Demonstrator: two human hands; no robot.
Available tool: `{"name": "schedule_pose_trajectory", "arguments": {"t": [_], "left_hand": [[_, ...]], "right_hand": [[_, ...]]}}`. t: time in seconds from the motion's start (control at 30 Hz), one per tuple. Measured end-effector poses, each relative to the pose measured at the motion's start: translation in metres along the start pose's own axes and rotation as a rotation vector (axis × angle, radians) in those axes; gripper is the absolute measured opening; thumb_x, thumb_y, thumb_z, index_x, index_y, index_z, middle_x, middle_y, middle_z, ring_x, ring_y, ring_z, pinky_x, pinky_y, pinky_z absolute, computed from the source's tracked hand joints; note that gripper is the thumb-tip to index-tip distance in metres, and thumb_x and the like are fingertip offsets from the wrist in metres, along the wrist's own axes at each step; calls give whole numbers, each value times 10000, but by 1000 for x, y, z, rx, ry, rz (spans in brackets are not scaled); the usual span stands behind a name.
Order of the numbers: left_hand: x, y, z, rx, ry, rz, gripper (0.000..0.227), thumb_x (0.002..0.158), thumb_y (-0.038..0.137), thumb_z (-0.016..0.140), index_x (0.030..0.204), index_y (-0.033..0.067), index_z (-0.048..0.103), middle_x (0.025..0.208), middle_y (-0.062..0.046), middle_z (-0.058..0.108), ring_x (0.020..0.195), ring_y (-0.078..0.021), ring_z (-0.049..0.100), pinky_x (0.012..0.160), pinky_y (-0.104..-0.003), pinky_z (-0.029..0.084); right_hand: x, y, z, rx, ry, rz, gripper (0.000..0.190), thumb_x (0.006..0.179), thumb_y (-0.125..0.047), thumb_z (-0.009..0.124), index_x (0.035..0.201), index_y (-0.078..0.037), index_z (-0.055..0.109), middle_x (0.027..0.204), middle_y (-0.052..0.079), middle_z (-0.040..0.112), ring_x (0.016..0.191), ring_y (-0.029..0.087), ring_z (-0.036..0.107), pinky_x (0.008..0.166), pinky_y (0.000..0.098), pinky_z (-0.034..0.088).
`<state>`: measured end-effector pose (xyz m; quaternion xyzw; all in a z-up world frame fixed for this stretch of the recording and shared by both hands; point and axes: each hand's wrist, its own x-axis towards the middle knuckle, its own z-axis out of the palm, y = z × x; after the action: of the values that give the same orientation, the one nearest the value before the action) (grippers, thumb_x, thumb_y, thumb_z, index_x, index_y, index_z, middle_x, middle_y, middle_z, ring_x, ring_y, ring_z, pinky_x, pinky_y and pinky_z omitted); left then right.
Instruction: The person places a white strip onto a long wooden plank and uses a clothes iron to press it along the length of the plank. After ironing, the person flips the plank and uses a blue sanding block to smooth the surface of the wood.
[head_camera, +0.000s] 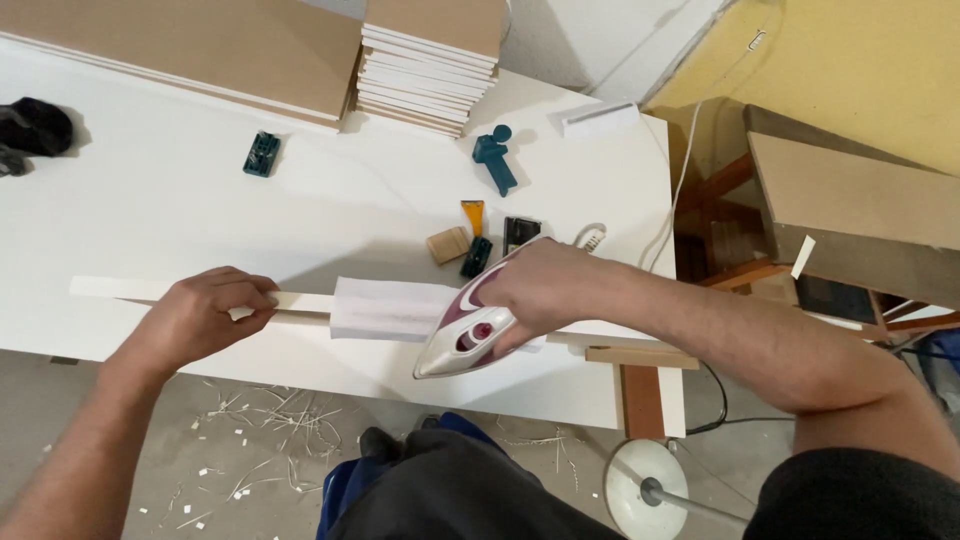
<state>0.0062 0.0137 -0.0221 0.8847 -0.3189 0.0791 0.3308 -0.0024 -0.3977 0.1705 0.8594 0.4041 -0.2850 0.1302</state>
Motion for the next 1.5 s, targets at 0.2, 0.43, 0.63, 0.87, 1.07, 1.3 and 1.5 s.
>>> {"name": "schedule_pose_trajectory", "arguments": {"t": [0.2,0.43,0.63,0.87,1.07,1.3,1.5], "left_hand": [[3,19,-5,100,1,30,53,842,154,782,889,130,775,1027,-30,786,902,-230,731,815,-383,587],[-3,105,31,-62,231,-487,234,851,400,811,951,188,803,965,-19,766,917,-212,724,856,-356,551],[1,101,109,-776,270,-951,294,827,294,884,958,43,807,856,-119,795,803,-192,721,778,-325,540],[-1,102,81,-829,381,-1009,220,852,232,848,861,18,798,718,-124,752,688,-158,663,701,-273,491],[-22,59,57,-749,354,-1013,243,854,280,851,857,42,801,710,-106,765,692,-141,672,691,-257,465],[-46,27,-9,-667,253,-1031,311,869,370,833,892,61,806,705,-100,774,694,-157,703,509,-239,466],[-44,-13,-90,180,231,-111,325,791,189,851,1097,202,740,1329,-24,679,1299,-270,598,1093,-459,449]], "right_hand": [[-15,4,6,66,112,-72,498,808,-702,730,858,-213,650,880,-57,736,799,228,696,650,370,503],[-19,5,4,37,-60,47,510,836,-711,685,996,-228,664,840,63,725,907,336,721,807,505,583],[-15,12,10,14,-100,64,568,834,-790,617,1070,-275,658,865,33,740,915,301,725,805,478,585],[2,2,-9,43,-71,65,561,834,-751,637,1097,-256,672,895,95,768,940,354,732,826,480,590],[40,-21,-25,42,-58,76,565,810,-780,647,1057,-274,685,878,64,761,937,320,739,819,445,595],[82,-58,-62,24,-21,63,554,805,-741,672,1062,-251,688,899,82,763,958,341,731,823,461,591],[90,-68,-73,21,-82,44,568,827,-718,676,1055,-198,668,908,126,762,966,374,726,838,502,591]]}}
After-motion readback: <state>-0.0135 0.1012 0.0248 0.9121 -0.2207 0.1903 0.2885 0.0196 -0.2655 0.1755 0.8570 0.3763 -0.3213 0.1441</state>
